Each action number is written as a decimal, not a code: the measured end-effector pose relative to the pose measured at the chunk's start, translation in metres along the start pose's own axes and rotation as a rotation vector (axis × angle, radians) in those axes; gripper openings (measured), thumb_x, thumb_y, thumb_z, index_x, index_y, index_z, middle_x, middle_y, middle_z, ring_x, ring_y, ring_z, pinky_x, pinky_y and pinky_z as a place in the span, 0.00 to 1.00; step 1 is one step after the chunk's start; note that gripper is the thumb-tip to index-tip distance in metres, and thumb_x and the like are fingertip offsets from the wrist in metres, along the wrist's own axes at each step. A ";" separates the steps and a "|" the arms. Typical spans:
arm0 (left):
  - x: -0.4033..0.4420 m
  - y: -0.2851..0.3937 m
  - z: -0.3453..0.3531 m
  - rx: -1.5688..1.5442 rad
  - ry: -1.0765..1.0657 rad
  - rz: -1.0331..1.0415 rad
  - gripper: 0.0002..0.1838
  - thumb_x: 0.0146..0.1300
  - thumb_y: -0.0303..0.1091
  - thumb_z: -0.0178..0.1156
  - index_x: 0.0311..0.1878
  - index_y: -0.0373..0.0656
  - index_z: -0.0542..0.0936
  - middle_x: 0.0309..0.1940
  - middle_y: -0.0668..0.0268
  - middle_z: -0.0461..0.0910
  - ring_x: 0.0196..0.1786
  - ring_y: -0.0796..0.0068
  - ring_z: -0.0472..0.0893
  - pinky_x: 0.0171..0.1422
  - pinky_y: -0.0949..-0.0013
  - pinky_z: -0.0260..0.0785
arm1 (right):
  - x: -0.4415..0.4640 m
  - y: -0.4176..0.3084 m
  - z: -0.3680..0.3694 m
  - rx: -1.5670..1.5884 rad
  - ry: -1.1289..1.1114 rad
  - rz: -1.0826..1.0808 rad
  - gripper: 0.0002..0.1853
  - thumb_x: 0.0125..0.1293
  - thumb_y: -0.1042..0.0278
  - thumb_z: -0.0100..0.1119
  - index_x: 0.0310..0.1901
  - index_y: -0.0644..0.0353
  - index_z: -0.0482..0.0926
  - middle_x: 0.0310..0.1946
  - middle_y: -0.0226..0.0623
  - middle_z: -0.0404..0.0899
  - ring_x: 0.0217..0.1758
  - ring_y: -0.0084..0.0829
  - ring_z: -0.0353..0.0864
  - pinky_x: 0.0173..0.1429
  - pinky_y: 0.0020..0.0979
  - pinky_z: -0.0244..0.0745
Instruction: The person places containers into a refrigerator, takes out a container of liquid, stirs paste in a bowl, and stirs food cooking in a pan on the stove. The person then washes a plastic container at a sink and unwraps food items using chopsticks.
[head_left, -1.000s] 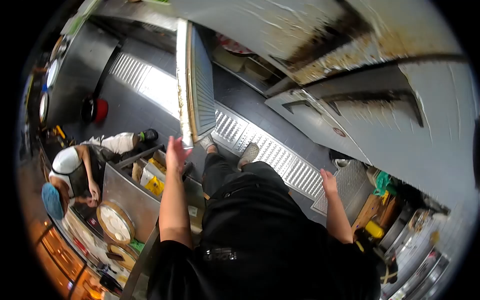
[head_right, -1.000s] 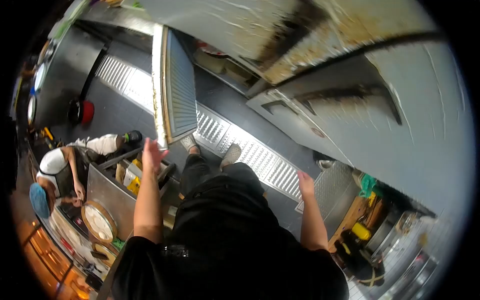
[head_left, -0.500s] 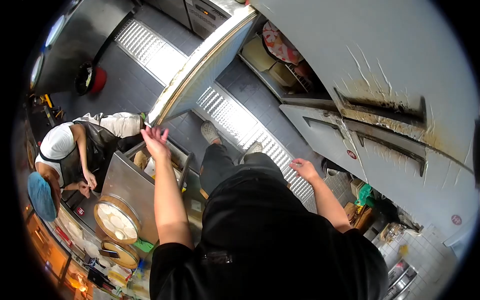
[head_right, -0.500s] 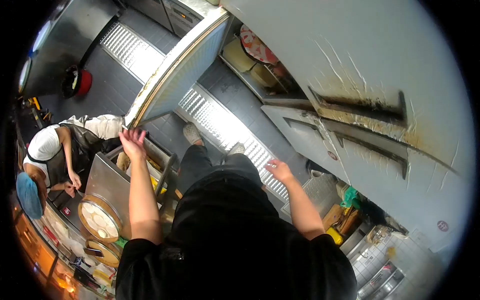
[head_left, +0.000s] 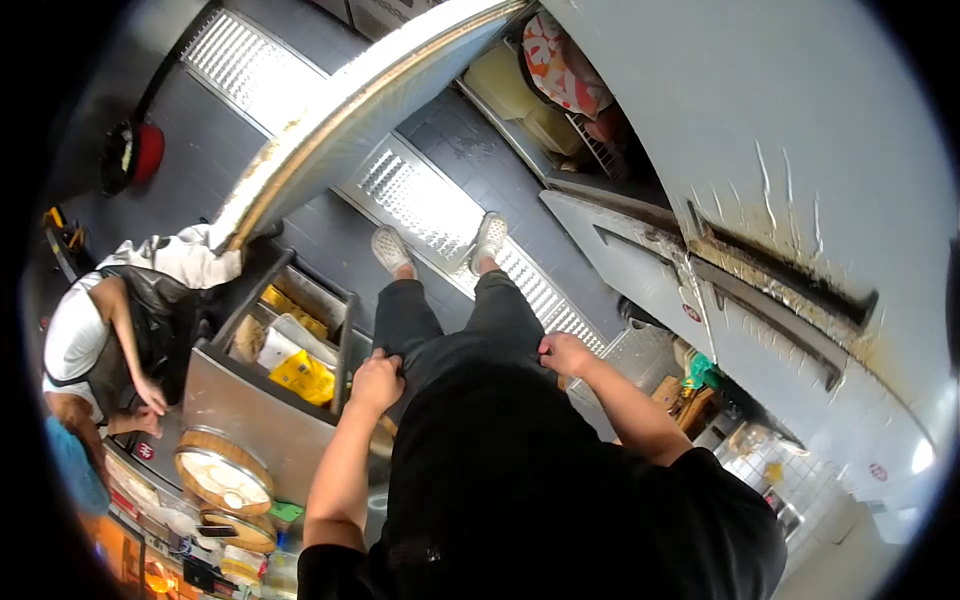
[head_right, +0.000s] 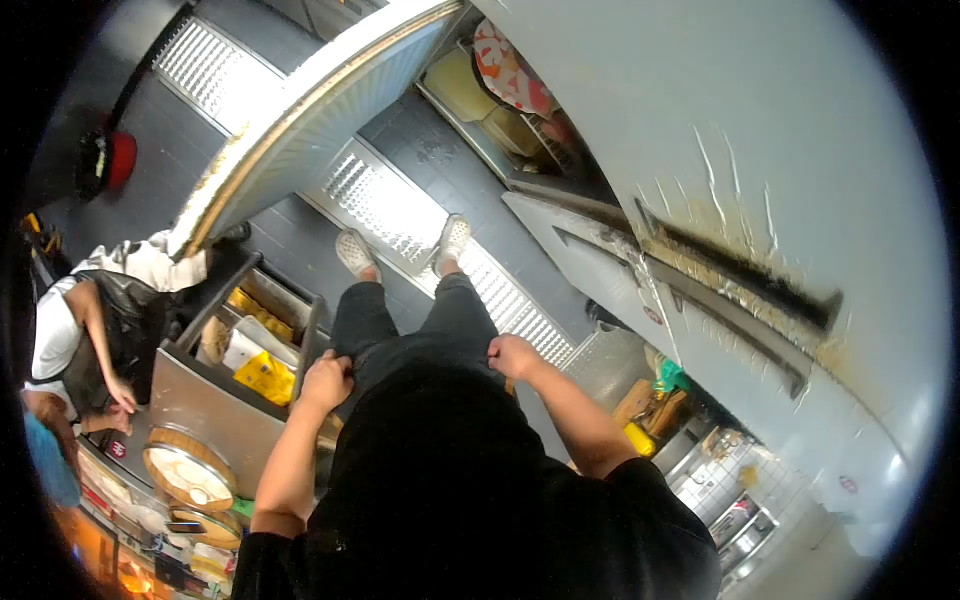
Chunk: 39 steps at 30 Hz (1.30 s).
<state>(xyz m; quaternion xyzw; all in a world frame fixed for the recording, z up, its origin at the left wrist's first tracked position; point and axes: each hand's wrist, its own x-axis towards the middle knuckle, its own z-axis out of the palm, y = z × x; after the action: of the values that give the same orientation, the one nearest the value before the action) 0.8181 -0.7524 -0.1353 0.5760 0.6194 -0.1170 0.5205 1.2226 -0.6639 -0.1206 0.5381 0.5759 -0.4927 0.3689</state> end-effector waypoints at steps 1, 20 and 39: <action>0.001 0.000 0.010 0.014 0.082 0.074 0.12 0.52 0.32 0.67 0.41 0.43 0.86 0.47 0.51 0.80 0.52 0.47 0.81 0.60 0.53 0.75 | 0.006 0.009 -0.001 -0.013 -0.013 -0.083 0.14 0.54 0.61 0.68 0.41 0.58 0.86 0.51 0.48 0.84 0.59 0.46 0.80 0.64 0.40 0.75; 0.147 0.122 0.090 -0.812 0.341 -0.010 0.08 0.59 0.21 0.62 0.42 0.34 0.83 0.47 0.51 0.84 0.48 0.48 0.83 0.53 0.59 0.77 | 0.320 0.057 -0.406 1.823 0.909 -0.351 0.16 0.80 0.59 0.49 0.49 0.65 0.78 0.48 0.48 0.85 0.50 0.37 0.88 0.47 0.31 0.87; 0.096 0.109 0.134 -0.974 0.302 -0.249 0.06 0.63 0.22 0.62 0.43 0.36 0.83 0.46 0.55 0.84 0.43 0.60 0.85 0.48 0.66 0.77 | 0.309 0.038 -0.462 1.808 1.032 -0.342 0.11 0.76 0.65 0.51 0.46 0.63 0.79 0.43 0.46 0.83 0.40 0.35 0.86 0.43 0.32 0.87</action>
<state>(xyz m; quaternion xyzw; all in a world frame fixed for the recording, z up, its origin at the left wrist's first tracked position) 0.9970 -0.7617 -0.2186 0.1996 0.7338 0.2081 0.6151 1.2624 -0.1418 -0.3106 0.6689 0.1495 -0.4954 -0.5337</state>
